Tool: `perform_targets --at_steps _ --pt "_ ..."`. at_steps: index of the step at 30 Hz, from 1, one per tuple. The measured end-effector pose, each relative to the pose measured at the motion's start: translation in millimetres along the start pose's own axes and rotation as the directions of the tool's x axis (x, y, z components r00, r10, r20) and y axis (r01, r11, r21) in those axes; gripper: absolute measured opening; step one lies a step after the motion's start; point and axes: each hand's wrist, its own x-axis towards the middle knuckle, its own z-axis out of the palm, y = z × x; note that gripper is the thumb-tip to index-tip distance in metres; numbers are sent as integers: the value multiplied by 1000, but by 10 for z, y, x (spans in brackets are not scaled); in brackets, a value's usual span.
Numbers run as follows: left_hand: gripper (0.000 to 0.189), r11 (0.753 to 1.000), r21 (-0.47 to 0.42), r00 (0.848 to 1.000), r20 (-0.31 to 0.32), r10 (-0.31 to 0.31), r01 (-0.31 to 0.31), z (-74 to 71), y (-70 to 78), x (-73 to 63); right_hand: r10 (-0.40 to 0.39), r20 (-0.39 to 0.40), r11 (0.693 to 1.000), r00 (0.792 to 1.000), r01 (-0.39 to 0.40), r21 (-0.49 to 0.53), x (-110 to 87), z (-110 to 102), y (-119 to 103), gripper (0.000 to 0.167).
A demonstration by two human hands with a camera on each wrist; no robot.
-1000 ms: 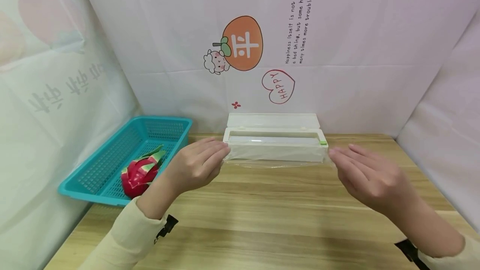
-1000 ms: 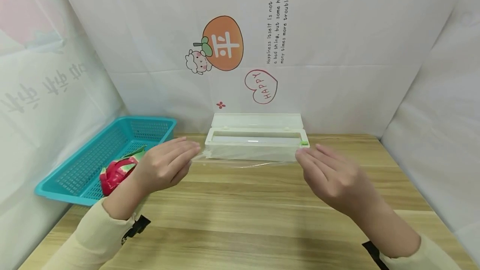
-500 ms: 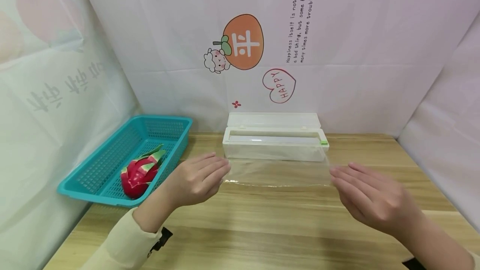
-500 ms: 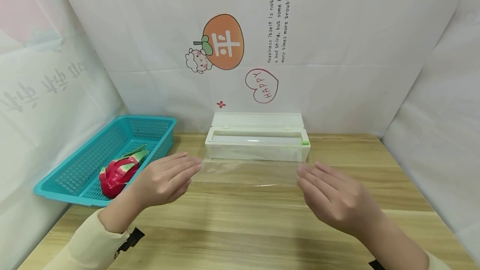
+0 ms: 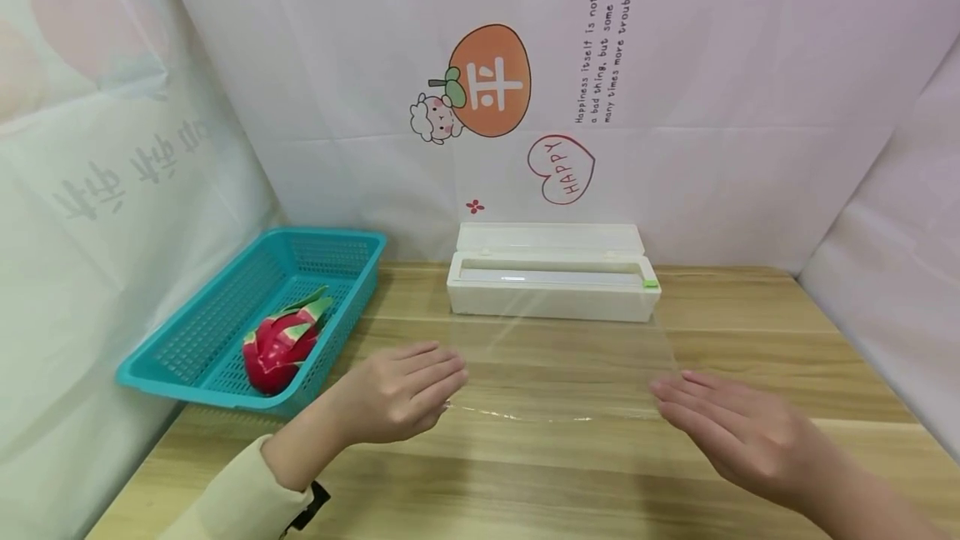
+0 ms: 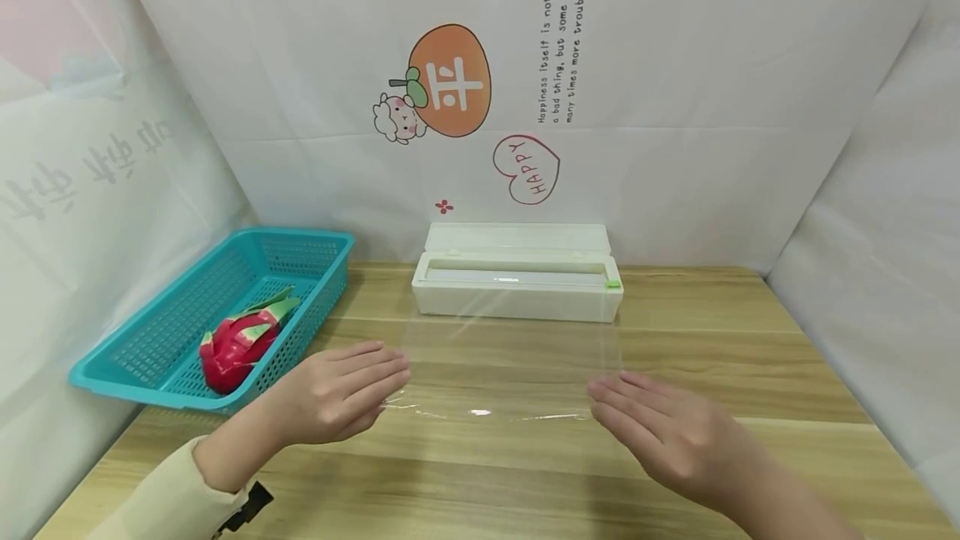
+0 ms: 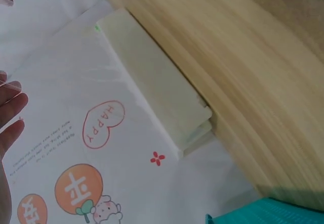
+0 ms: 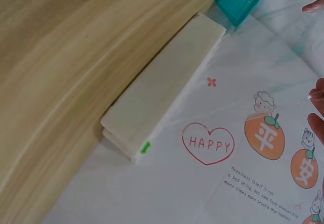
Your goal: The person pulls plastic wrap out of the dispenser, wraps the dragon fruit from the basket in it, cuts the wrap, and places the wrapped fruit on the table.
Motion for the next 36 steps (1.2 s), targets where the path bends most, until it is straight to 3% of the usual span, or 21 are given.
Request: perform_targets --at_steps 6,15,20,27,34,36 --pt "30 1000 -21 999 32 23 -22 51 69 -29 -4 44 1000 999 4 18 -106 12 -65 23" --pt "31 992 -123 994 104 27 -14 144 205 -141 23 153 995 988 -37 95 -338 24 -216 28" --pt "32 988 -156 989 147 30 -7 205 285 -204 36 248 984 968 -78 162 -452 17 -290 32" --pt "33 984 -176 981 186 47 -14 266 375 -268 37 314 981 949 -95 171 -642 49 -372 34" --pt "31 983 -183 971 233 51 -7 325 452 -334 80 401 971 913 -162 176 -826 70 -481 39" --pt "32 981 -192 967 250 53 -4 342 470 -345 98 436 969 894 -186 164 -866 73 -508 41"
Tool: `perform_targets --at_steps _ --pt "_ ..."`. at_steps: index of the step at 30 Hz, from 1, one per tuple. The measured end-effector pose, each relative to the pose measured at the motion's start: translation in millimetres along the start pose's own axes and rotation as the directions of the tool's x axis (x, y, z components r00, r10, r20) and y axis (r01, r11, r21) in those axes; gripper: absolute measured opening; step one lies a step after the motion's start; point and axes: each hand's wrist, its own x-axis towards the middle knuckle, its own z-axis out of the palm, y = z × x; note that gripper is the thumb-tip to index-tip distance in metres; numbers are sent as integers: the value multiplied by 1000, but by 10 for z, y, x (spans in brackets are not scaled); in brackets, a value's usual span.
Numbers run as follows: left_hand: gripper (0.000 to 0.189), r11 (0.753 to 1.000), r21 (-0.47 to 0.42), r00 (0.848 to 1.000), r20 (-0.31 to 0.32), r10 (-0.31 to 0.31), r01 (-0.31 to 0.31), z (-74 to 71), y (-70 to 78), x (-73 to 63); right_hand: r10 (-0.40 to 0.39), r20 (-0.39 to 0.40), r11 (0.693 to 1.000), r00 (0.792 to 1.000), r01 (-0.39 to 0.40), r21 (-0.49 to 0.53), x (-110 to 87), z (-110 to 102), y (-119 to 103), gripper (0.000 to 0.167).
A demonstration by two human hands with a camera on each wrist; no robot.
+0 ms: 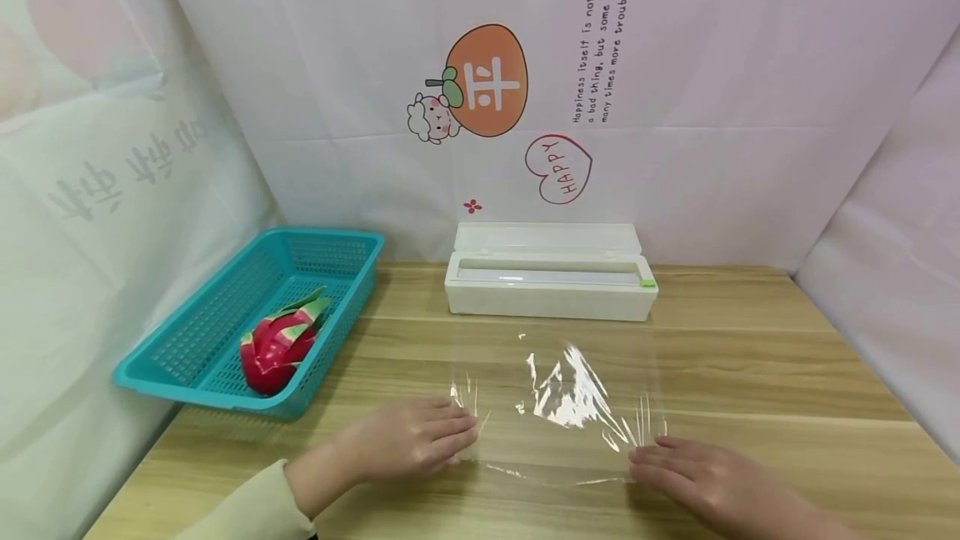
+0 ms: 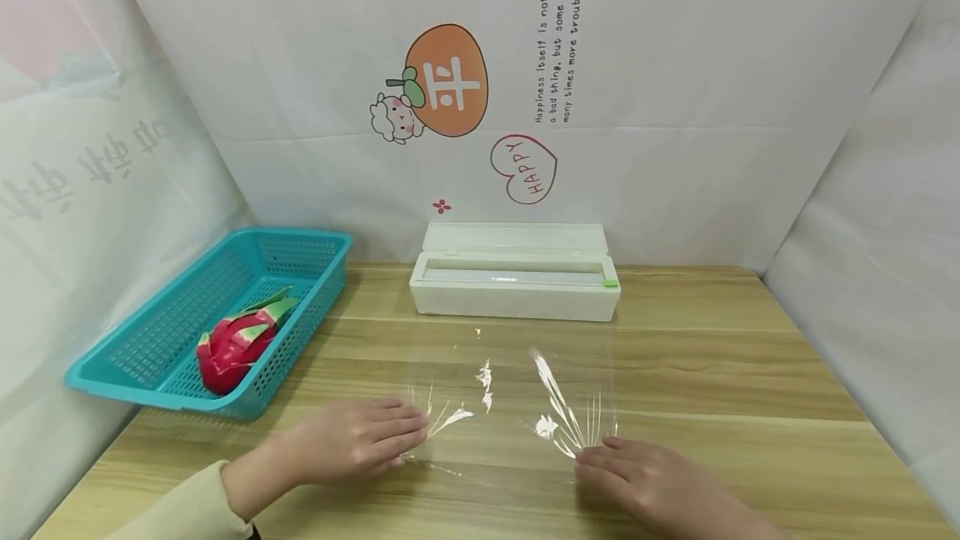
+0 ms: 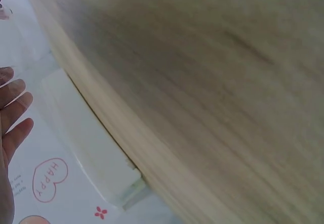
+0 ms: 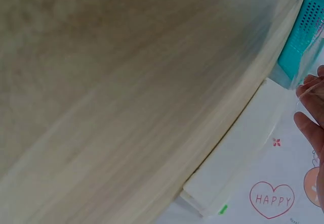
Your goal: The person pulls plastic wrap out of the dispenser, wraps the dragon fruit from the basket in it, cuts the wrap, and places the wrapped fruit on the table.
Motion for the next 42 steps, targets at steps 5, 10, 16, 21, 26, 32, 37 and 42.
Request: perform_targets --at_steps 5,10,16,21,26,32,37,42 --pt "33 1000 -22 998 65 -4 5 39 27 -5 44 73 999 996 -43 -12 -75 44 -30 42" --pt "35 1000 -22 989 144 -14 18 48 57 -15 35 107 999 994 -37 11 -99 81 -26 41" --pt "36 999 -28 976 214 -32 39 64 92 -37 50 158 997 986 -57 45 -98 109 -32 46" --pt "33 999 -19 972 235 -23 28 90 105 -41 47 202 995 978 -64 75 -94 137 -30 48" --pt "28 999 -21 972 235 -26 32 115 110 -33 34 220 994 975 -55 89 -91 161 -16 49" --pt "23 998 -22 970 238 -48 55 174 130 -37 42 244 993 969 -68 100 -85 174 -19 49" --pt "20 999 -8 964 260 -50 54 208 135 -26 58 260 992 964 -84 89 -93 189 -22 54" --pt "14 998 -22 969 242 -48 55 213 142 -13 91 210 982 974 -123 143 -80 235 -32 30"
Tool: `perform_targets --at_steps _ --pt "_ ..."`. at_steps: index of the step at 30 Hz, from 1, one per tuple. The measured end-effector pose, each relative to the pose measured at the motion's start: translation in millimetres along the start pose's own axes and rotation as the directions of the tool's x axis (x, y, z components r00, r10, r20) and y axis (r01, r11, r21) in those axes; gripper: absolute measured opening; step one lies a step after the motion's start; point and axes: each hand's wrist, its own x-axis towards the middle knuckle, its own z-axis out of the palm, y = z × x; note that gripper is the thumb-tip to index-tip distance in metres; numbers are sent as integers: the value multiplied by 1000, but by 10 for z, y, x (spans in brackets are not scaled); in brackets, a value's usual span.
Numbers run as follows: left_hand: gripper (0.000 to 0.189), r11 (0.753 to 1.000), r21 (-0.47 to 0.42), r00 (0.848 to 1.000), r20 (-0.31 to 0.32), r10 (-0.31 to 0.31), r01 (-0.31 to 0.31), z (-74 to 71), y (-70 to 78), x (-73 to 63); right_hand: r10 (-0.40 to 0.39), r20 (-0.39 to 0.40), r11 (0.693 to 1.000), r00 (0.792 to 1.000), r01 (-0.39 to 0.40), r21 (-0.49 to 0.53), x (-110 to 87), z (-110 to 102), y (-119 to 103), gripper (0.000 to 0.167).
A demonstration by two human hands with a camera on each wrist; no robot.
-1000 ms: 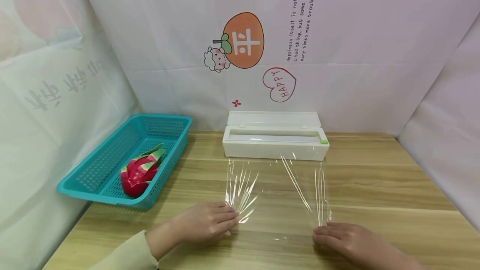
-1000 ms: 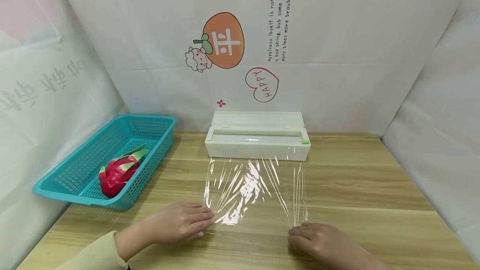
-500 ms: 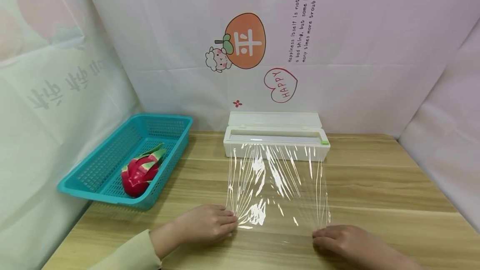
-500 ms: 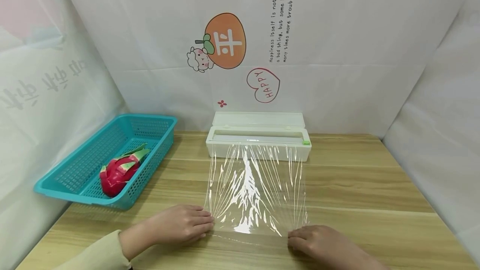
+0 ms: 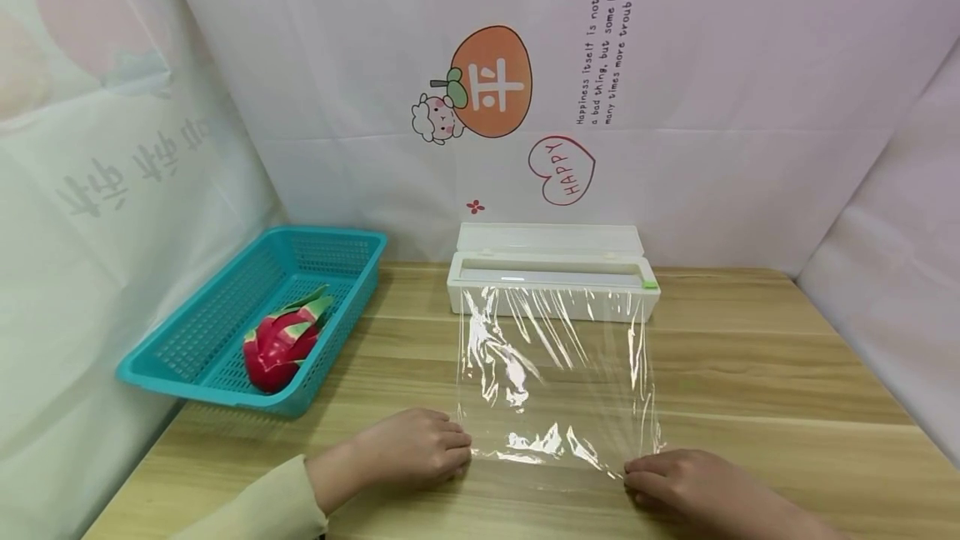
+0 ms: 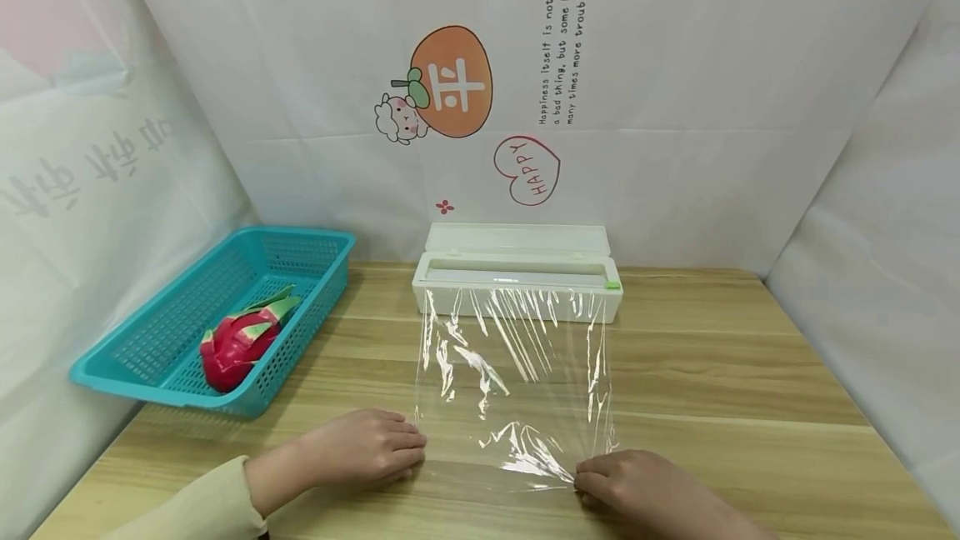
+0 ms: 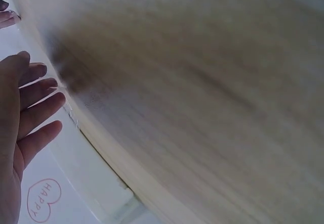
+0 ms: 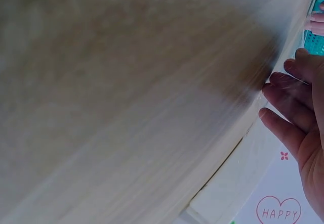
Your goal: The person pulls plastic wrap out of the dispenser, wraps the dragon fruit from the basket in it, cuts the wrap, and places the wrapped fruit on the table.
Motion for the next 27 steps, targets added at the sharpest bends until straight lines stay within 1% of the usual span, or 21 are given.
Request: perform_targets --at_steps 3,6,8,11,15,17,21,22,24,25,27 --pt "13 999 -31 1000 -7 -10 10 -5 3 0 11 -37 998 999 -8 65 17 17 -6 11" --pt "11 998 -57 1000 6 -23 23 -9 5 -1 25 -48 995 999 -20 93 21 15 -18 5" --pt "10 997 -69 999 17 -29 30 -7 4 -1 41 -42 995 998 -37 91 20 5 -30 6" --pt "6 997 -74 999 16 -27 29 1 -1 4 73 -22 993 997 -70 93 9 -10 -42 9" --pt "6 999 -38 1000 10 -2 3 4 -14 17 87 13 990 996 -88 111 -8 -23 -41 13" --pt "7 1000 -8 1000 17 13 -13 1 -20 20 76 18 989 997 -78 123 -9 -24 -30 15" --pt "7 999 18 999 27 26 -26 -6 -23 14 38 -5 990 999 -37 139 4 -24 -9 22" --pt "7 1000 10 999 22 24 -24 -5 -21 12 33 -16 990 999 -30 134 10 -23 -7 19" --pt "6 1000 -13 1000 8 17 -17 -2 -17 11 33 -38 993 999 -28 111 20 -19 -7 9" --pt "5 1000 -27 1000 -1 11 -12 0 -14 12 39 -49 995 998 -34 95 28 -15 -9 8" --pt "3 999 -50 1000 -14 1 -1 5 -11 11 59 -67 997 996 -56 51 36 -7 -9 18"
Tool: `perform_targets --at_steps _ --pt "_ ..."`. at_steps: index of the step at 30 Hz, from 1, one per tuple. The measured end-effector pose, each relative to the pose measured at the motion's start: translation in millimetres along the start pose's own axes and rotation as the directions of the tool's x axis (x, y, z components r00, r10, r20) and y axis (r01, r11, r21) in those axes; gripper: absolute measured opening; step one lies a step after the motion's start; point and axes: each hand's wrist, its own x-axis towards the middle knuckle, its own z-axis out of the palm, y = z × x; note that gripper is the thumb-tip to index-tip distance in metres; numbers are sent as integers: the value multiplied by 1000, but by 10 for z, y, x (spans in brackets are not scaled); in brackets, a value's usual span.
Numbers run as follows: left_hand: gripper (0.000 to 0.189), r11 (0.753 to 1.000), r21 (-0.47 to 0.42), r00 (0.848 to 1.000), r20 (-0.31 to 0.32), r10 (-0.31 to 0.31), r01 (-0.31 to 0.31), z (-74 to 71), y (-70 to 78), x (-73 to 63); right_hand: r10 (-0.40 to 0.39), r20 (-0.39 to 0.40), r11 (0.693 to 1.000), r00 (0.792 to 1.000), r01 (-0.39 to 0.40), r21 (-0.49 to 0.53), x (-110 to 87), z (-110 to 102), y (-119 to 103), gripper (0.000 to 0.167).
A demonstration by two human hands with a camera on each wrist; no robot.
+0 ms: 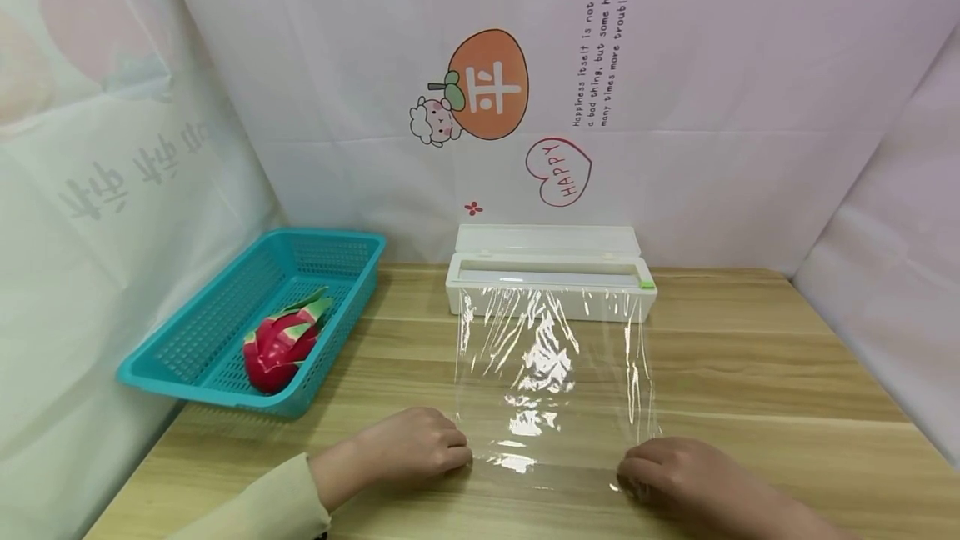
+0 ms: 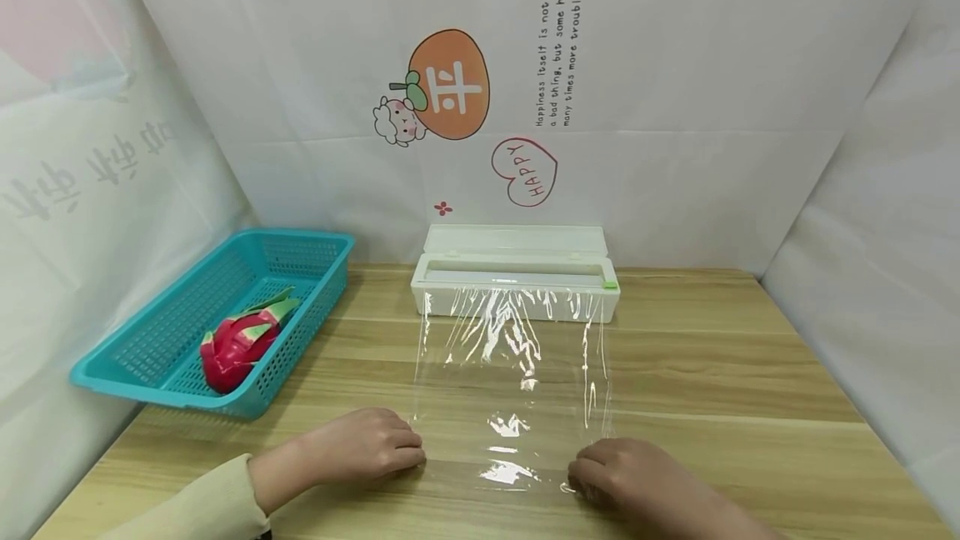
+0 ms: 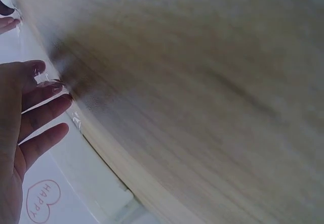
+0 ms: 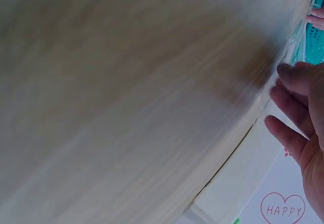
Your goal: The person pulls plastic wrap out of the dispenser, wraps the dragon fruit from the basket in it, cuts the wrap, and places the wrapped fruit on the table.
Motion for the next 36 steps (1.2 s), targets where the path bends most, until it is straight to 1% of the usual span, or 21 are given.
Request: perform_targets --at_steps 2,5,7,8,9,12,13,15,17,21,27,30,34,36 --pt "2 1000 1 1000 1 -9 9 6 -2 -7 14 -23 998 1000 -15 -56 2 16 12 29" --pt "4 999 27 1000 14 -26 25 14 -8 -25 12 -69 992 998 -21 -127 -5 44 60 38" --pt "4 998 49 999 9 -40 39 24 -13 -35 14 -81 987 997 -26 -156 -13 55 103 36" --pt "3 997 54 999 2 -48 48 29 -15 -39 23 -73 986 997 -35 -165 -22 57 127 35" --pt "2 997 58 998 -7 -57 57 33 -17 -41 35 -58 984 998 -45 -172 -30 56 149 40" --pt "5 995 54 996 -28 -86 87 49 -20 -47 108 32 973 994 -99 -209 -53 29 191 68" --pt "7 994 53 995 -26 -95 97 54 -20 -49 135 60 968 989 -118 -223 -64 19 200 76" --pt "12 992 50 994 -7 -111 112 58 -19 -57 176 101 959 979 -148 -242 -79 -3 216 84" --pt "17 991 54 992 21 -123 121 59 -19 -68 204 118 955 972 -171 -242 -92 -13 234 86" --pt "28 991 49 990 66 -128 125 53 -18 -85 234 119 952 965 -203 -229 -133 -17 285 88" --pt "45 991 13 985 115 -131 131 35 -23 -99 227 133 954 965 -193 -230 -197 -2 362 86" --pt "51 991 -3 984 122 -132 133 26 -36 -93 217 130 959 968 -186 -216 -201 -8 379 83" --pt "53 991 -7 984 115 -133 135 7 -56 -85 221 143 962 965 -191 -197 -216 -11 392 80" --pt "54 990 4 983 120 -141 142 -1 -65 -90 225 150 961 963 -194 -195 -225 -8 397 81"
